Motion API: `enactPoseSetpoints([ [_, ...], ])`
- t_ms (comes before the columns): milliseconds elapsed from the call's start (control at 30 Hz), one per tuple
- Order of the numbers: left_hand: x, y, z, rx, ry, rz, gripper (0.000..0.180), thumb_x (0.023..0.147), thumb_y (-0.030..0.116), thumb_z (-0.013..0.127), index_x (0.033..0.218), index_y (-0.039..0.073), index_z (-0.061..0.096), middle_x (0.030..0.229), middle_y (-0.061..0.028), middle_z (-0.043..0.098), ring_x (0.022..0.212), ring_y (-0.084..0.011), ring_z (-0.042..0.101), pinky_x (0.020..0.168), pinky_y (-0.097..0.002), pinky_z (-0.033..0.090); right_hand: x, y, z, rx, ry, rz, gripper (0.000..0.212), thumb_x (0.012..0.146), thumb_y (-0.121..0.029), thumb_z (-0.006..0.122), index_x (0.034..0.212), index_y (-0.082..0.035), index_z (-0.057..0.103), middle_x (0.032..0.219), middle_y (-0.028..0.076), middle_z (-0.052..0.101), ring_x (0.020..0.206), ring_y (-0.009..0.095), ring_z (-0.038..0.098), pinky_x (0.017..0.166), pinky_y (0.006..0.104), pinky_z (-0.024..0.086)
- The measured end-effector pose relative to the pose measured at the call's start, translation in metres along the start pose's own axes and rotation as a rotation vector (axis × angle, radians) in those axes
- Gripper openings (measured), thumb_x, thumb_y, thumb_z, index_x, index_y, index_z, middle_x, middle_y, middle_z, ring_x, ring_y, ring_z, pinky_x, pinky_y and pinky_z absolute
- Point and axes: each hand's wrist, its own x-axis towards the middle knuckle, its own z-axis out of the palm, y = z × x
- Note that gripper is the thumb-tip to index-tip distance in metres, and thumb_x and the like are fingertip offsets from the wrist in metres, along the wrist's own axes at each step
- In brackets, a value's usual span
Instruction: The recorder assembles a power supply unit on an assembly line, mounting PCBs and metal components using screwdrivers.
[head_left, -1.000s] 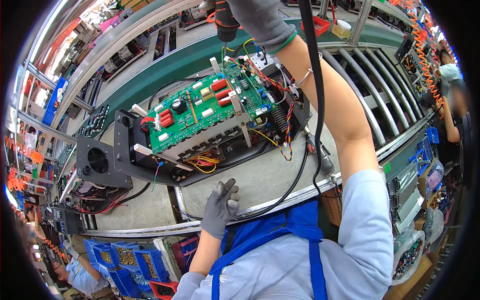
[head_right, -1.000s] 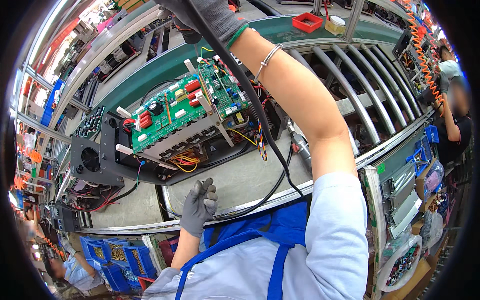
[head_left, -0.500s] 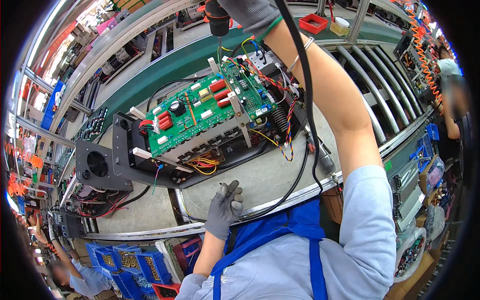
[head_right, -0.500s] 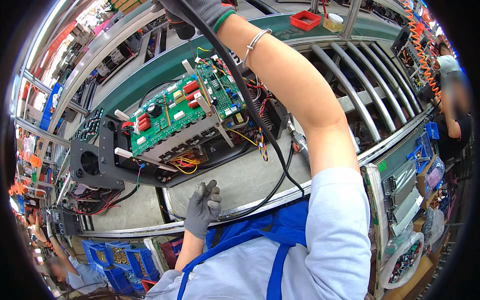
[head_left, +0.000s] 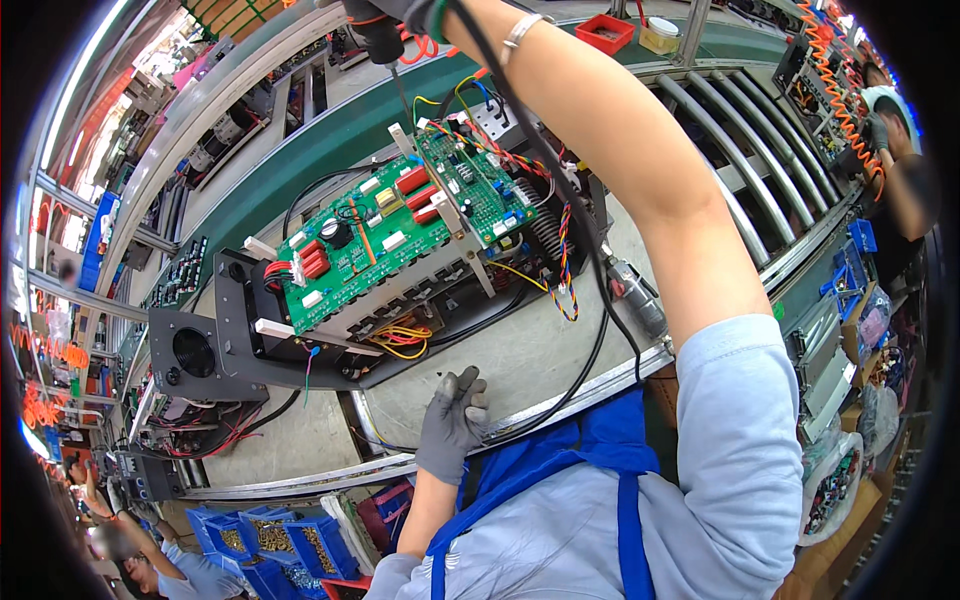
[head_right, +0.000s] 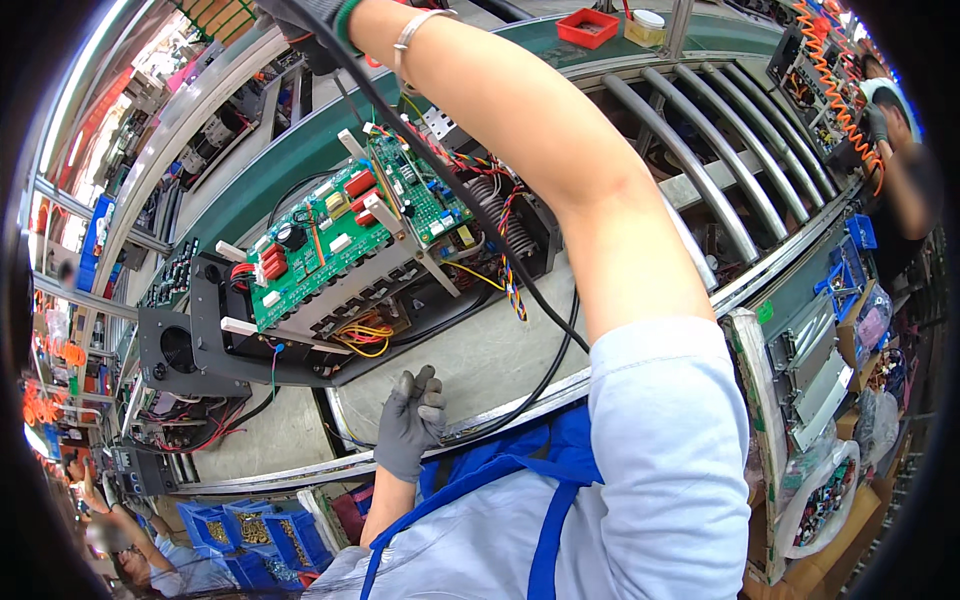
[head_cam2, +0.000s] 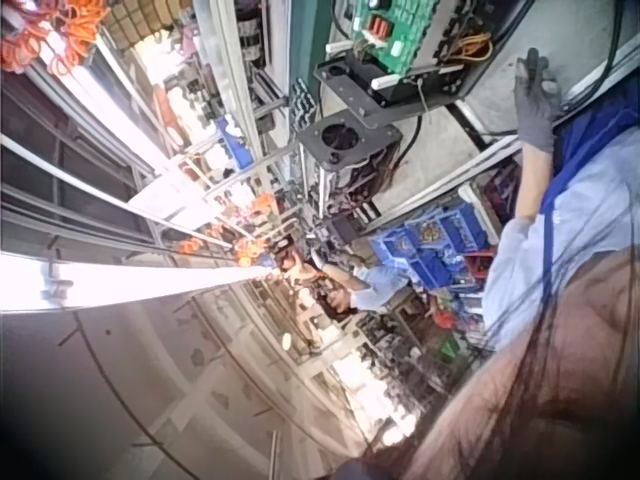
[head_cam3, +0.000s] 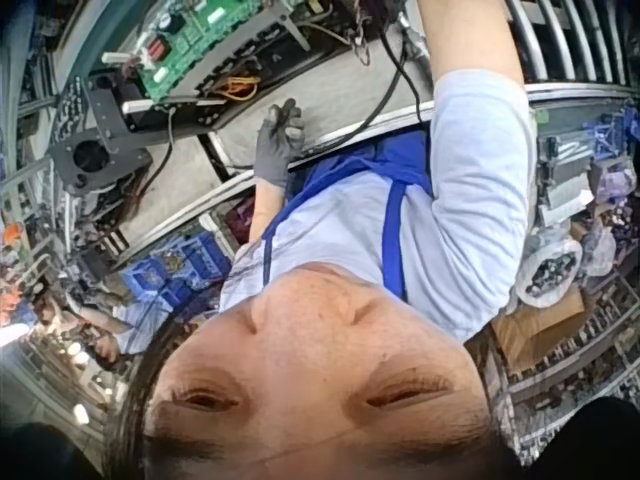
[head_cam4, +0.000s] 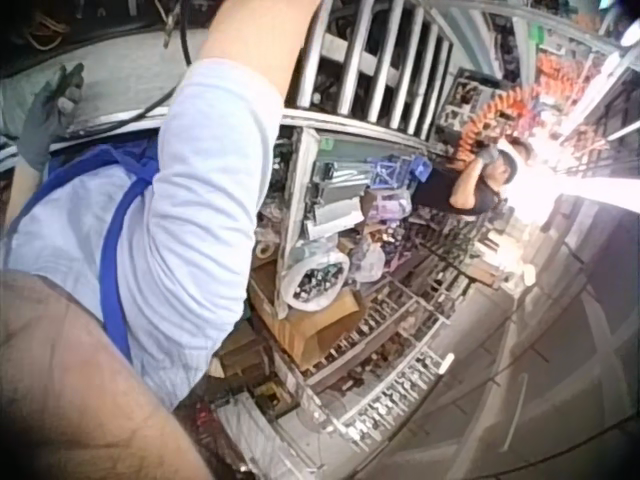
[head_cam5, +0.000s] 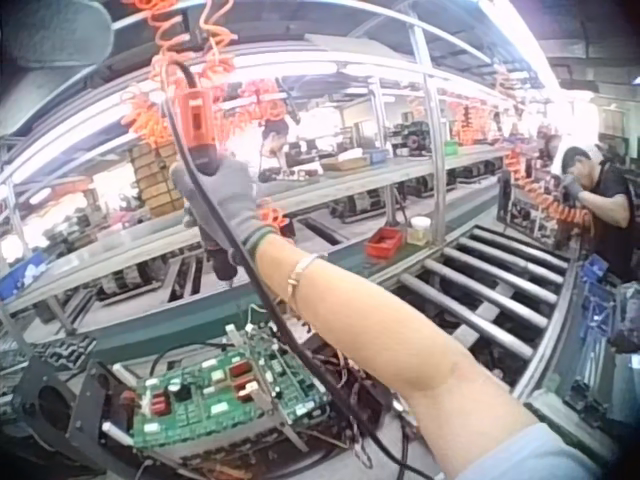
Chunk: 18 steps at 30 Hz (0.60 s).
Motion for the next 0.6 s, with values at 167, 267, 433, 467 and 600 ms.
enactPoseSetpoints([
  [167, -0.002, -0.004, 0.0, -0.025, 0.012, 0.014, 0.036, 0.095, 0.029, 0.055, 0.117, -0.001, 0.056, 0.101, -0.0159, 0.063, 0.078, -0.02, 0.061, 0.059, -0.0239, 0.051, 0.021, 0.019, 0.018, -0.032, -0.008, 0.114, 0.023, 0.081, -0.029, 0.067, 0.082, -0.006, 0.064, 0.057, 0.003, 0.057, 0.042, 0.014, 0.056, 0.041, 0.0275, 0.048],
  [267, -0.006, -0.003, -0.005, -0.009, 0.015, 0.043, 0.036, 0.095, 0.028, 0.055, 0.116, -0.001, 0.056, 0.1, -0.0162, 0.063, 0.077, -0.021, 0.063, 0.058, -0.0238, 0.052, 0.037, 0.039, 0.016, -0.233, 0.021, -0.076, 0.024, 0.081, -0.029, 0.066, 0.081, -0.006, 0.065, 0.058, 0.005, 0.06, 0.043, 0.016, 0.057, 0.043, 0.0296, 0.049],
  [433, -0.021, -0.006, -0.009, 0.011, 0.076, 0.128, 0.037, 0.095, 0.028, 0.055, 0.116, -0.003, 0.057, 0.096, -0.0128, 0.061, 0.074, -0.0175, 0.059, 0.054, -0.0224, 0.05, 0.025, 0.025, 0.025, -0.186, -0.047, 0.103, 0.023, 0.083, -0.03, 0.065, 0.081, -0.007, 0.064, 0.056, 0.005, 0.058, 0.043, 0.017, 0.058, 0.043, 0.03, 0.05],
  [467, -0.023, -0.007, -0.009, 0.002, 0.072, 0.127, 0.037, 0.095, 0.028, 0.055, 0.115, -0.003, 0.058, 0.095, -0.0129, 0.061, 0.073, -0.0177, 0.059, 0.054, -0.0227, 0.05, 0.031, 0.032, 0.023, -0.081, -0.026, 0.167, 0.023, 0.084, -0.031, 0.065, 0.081, -0.008, 0.064, 0.056, 0.004, 0.058, 0.043, 0.018, 0.058, 0.042, 0.0301, 0.05],
  [600, -0.026, -0.011, -0.01, -0.003, 0.052, 0.076, 0.039, 0.092, 0.03, 0.061, 0.116, 0.0, 0.056, 0.101, -0.0146, 0.061, 0.075, -0.0206, 0.061, 0.056, -0.0234, 0.052, 0.041, 0.007, 0.03, -0.272, 0.223, 0.394, 0.023, 0.085, -0.031, 0.066, 0.084, -0.009, 0.063, 0.061, 0.004, 0.057, 0.046, 0.016, 0.057, 0.042, 0.0296, 0.05],
])
